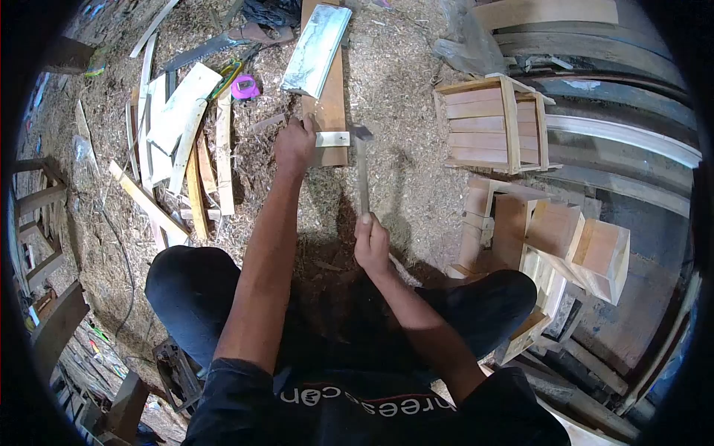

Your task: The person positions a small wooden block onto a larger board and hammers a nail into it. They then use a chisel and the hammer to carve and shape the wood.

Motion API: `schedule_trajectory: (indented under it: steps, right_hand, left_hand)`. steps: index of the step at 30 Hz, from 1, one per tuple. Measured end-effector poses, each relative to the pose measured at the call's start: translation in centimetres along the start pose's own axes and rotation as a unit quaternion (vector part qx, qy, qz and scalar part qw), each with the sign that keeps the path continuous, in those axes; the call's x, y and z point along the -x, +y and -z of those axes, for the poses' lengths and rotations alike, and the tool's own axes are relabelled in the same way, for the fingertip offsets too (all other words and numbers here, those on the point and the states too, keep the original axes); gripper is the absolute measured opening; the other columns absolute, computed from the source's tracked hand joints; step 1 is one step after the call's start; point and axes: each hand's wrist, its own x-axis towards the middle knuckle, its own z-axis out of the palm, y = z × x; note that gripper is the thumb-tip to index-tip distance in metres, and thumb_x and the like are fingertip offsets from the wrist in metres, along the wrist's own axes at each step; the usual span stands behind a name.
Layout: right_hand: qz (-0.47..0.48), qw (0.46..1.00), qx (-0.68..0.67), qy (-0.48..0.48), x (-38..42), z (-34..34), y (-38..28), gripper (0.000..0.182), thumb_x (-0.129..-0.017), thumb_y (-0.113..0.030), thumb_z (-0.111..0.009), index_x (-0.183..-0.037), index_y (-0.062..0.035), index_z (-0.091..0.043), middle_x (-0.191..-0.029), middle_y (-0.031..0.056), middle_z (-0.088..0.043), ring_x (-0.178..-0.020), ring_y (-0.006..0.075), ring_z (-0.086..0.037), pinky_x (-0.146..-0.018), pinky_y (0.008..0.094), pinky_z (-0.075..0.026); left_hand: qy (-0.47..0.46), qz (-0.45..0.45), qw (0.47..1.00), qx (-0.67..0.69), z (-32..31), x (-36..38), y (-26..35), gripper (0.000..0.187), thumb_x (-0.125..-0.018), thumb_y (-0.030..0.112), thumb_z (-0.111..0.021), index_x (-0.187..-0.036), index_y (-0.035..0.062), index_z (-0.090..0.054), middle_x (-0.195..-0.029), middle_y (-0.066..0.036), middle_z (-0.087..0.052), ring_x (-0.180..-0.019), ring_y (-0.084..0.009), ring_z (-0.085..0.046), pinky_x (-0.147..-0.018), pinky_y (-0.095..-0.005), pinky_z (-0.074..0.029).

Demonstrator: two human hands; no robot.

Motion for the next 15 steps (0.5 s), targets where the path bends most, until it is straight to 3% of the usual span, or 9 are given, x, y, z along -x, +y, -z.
schedule_trajectory:
  steps: [2,4,5,7,9,11,12,14,15]
  right_hand:
    - [0.043,0.998,-0.032,0.016,0.5,0.0,0.2,0.042,-0.105,-0.037,-0.041,-0.087,-0.0009,-0.054,-0.061,0.0181,-0.055,-0.059,0.0395,-0.062,-0.056,0.0474,-0.045]
    - [-0.001,0.988,0.156,0.001,0.0,-0.8,0.9,0.038,-0.105,-0.034,-0.042,-0.089,-0.0017,-0.053,-0.059,0.0196,-0.053,-0.060,0.0429,-0.062,-0.053,0.0478,-0.044]
    - [0.003,0.988,0.155,0.004,0.1,-0.9,1.3,0.038,-0.105,-0.034,-0.042,-0.089,-0.0017,-0.053,-0.059,0.0196,-0.053,-0.060,0.0429,-0.062,-0.053,0.0478,-0.044]
    - [0.024,0.999,0.020,0.032,0.9,-0.4,0.3,0.037,-0.105,-0.033,-0.042,-0.088,-0.0016,-0.053,-0.059,0.0205,-0.053,-0.061,0.0439,-0.061,-0.052,0.0478,-0.044]
    - [0.007,0.999,0.026,0.017,0.9,0.1,0.4,0.037,-0.105,-0.033,-0.043,-0.087,-0.0020,-0.053,-0.058,0.0199,-0.052,-0.060,0.0428,-0.061,-0.052,0.0465,-0.044]
    - [0.019,0.998,0.063,0.011,0.5,0.1,0.9,0.039,-0.106,-0.034,-0.042,-0.085,-0.0025,-0.053,-0.056,0.0146,-0.050,-0.052,0.0340,-0.060,-0.050,0.0436,-0.042]
    - [0.021,0.998,0.062,0.011,0.1,-0.1,0.8,0.039,-0.106,-0.034,-0.042,-0.085,-0.0025,-0.053,-0.056,0.0146,-0.050,-0.052,0.0340,-0.060,-0.050,0.0436,-0.042]
    - [0.042,0.996,-0.077,0.018,0.0,-0.4,1.0,0.043,-0.107,-0.036,-0.038,-0.083,-0.0034,-0.052,-0.056,0.0064,-0.047,-0.047,0.0218,-0.052,-0.048,0.0404,-0.040]
    - [0.038,0.996,-0.077,0.014,0.1,-0.5,1.1,0.043,-0.107,-0.036,-0.038,-0.083,-0.0034,-0.052,-0.056,0.0064,-0.047,-0.047,0.0218,-0.052,-0.048,0.0404,-0.040]
  left_hand:
    - [-0.003,0.003,1.000,0.003,-0.2,0.5,-0.3,0.059,-0.098,0.050,-0.041,-0.097,-0.0037,-0.066,-0.086,-0.033,-0.067,-0.084,-0.0488,-0.067,-0.078,-0.0562,-0.054]
    - [0.005,-0.002,1.000,0.003,0.0,0.3,0.1,0.059,-0.098,0.049,-0.041,-0.099,-0.0042,-0.067,-0.088,-0.033,-0.067,-0.086,-0.0487,-0.067,-0.079,-0.0560,-0.053]
    - [0.009,-0.004,1.000,0.004,0.1,0.0,0.3,0.059,-0.098,0.049,-0.041,-0.099,-0.0042,-0.067,-0.088,-0.033,-0.067,-0.086,-0.0487,-0.067,-0.079,-0.0560,-0.053]
    - [-0.018,0.020,1.000,0.012,0.7,0.4,0.4,0.059,-0.099,0.049,-0.041,-0.100,-0.0040,-0.067,-0.090,-0.033,-0.067,-0.089,-0.0489,-0.067,-0.081,-0.0560,-0.053]
    - [-0.019,0.018,1.000,0.011,0.6,0.5,0.3,0.059,-0.099,0.049,-0.041,-0.100,-0.0041,-0.068,-0.090,-0.033,-0.067,-0.089,-0.0492,-0.067,-0.082,-0.0560,-0.053]
    - [-0.015,0.010,1.000,0.010,0.4,0.2,0.4,0.060,-0.099,0.049,-0.041,-0.100,-0.0042,-0.068,-0.091,-0.034,-0.067,-0.090,-0.0494,-0.066,-0.083,-0.0560,-0.052]
    - [-0.018,0.013,1.000,0.010,0.5,0.1,0.5,0.061,-0.099,0.050,-0.041,-0.099,-0.0046,-0.068,-0.090,-0.034,-0.067,-0.090,-0.0495,-0.066,-0.083,-0.0559,-0.052]
    - [-0.022,0.023,0.999,0.008,0.5,0.2,0.3,0.061,-0.099,0.050,-0.041,-0.099,-0.0050,-0.068,-0.090,-0.034,-0.067,-0.090,-0.0496,-0.067,-0.083,-0.0557,-0.052]
    - [-0.016,0.025,1.000,0.007,0.4,0.2,0.2,0.062,-0.099,0.050,-0.041,-0.098,-0.0051,-0.068,-0.090,-0.034,-0.067,-0.090,-0.0494,-0.067,-0.083,-0.0558,-0.053]
